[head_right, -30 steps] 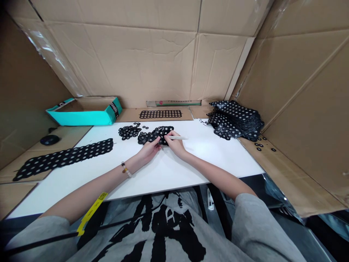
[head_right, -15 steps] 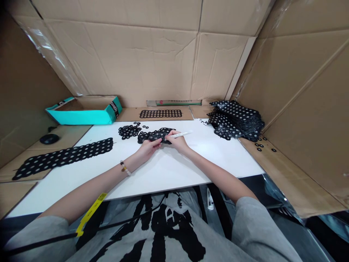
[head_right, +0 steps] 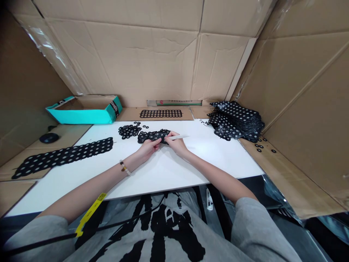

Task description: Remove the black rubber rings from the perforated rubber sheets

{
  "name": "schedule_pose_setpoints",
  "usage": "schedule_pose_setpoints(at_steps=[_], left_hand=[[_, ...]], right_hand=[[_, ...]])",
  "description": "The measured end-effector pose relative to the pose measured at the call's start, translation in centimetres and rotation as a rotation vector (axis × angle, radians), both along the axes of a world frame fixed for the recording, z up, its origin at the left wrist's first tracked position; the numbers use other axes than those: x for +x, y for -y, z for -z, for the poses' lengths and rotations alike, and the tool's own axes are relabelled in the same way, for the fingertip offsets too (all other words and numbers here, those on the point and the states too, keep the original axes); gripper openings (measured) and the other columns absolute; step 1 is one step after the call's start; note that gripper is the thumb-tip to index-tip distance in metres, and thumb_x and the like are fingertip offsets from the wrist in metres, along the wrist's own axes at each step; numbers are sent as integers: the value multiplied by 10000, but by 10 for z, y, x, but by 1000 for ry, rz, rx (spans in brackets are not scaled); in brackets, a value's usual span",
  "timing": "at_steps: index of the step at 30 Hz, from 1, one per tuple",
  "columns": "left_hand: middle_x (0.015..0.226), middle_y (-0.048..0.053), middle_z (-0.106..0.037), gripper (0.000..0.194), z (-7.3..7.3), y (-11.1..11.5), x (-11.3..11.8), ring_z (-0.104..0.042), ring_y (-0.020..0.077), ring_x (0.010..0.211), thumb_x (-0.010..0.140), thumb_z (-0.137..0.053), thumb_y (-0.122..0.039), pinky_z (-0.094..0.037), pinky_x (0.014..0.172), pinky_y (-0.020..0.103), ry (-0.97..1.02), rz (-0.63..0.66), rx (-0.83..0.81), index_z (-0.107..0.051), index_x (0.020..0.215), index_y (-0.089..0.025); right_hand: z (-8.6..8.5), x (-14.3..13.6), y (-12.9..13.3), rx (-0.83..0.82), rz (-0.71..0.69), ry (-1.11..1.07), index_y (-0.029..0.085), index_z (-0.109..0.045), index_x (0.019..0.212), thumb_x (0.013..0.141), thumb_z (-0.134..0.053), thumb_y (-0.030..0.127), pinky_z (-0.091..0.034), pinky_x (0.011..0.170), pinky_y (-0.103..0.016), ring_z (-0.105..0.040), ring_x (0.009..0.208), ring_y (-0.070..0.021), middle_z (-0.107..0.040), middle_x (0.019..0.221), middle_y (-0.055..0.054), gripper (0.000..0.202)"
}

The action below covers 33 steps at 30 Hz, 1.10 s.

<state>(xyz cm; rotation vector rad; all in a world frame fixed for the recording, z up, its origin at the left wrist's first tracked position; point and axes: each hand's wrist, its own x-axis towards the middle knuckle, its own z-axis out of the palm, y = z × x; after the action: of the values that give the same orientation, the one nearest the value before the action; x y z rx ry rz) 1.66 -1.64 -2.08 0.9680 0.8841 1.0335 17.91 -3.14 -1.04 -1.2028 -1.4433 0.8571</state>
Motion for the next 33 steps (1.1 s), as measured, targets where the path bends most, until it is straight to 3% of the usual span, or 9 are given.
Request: schedule_pose_setpoints(at_steps=[9,16,22,28,33], left_hand=[[521,-5,-492,355,2,-3,0,-386,85,500,577,-855,-373,-259,495,257,-18,33,-1,-596,580,-131],[523,-21,-494,354,3,0,1,-392,77,507,571,-856,-340,-284,523,255,7,3,0,-572,566,-129],[512,0,-520,350,-1,3,2,-404,85,516,621,-835,-348,-296,527,258,-47,28,-3,-578,528,-129],[567,7,-569,279,-1,-1,3,-499,91,543,659,-819,-300,-353,536,233,89,-24,-55,-617,643,-109],[752,80,-697,160,-8,3,4,-624,146,676,710,-773,-213,-460,616,252,177,-35,-112,-675,766,-100]], right_hand=[[0,0,-2,-54,32,-88,204,-487,613,698,-621,367,-311,551,-254,-405,572,-123,-471,569,37,228],[5,-7,5,27,14,-10,206,-465,657,753,-573,359,-334,578,-255,-439,599,-132,-483,597,37,210],[15,-7,-4,68,8,58,213,-462,669,772,-552,343,-361,601,-269,-473,616,-147,-509,609,28,189],[8,7,-13,-14,-24,-225,199,-531,660,694,-666,413,-389,605,-262,-480,619,-132,-540,635,24,256],[0,11,-12,-146,-57,-551,197,-504,630,598,-760,394,-449,656,-266,-523,669,-129,-563,678,22,325]])
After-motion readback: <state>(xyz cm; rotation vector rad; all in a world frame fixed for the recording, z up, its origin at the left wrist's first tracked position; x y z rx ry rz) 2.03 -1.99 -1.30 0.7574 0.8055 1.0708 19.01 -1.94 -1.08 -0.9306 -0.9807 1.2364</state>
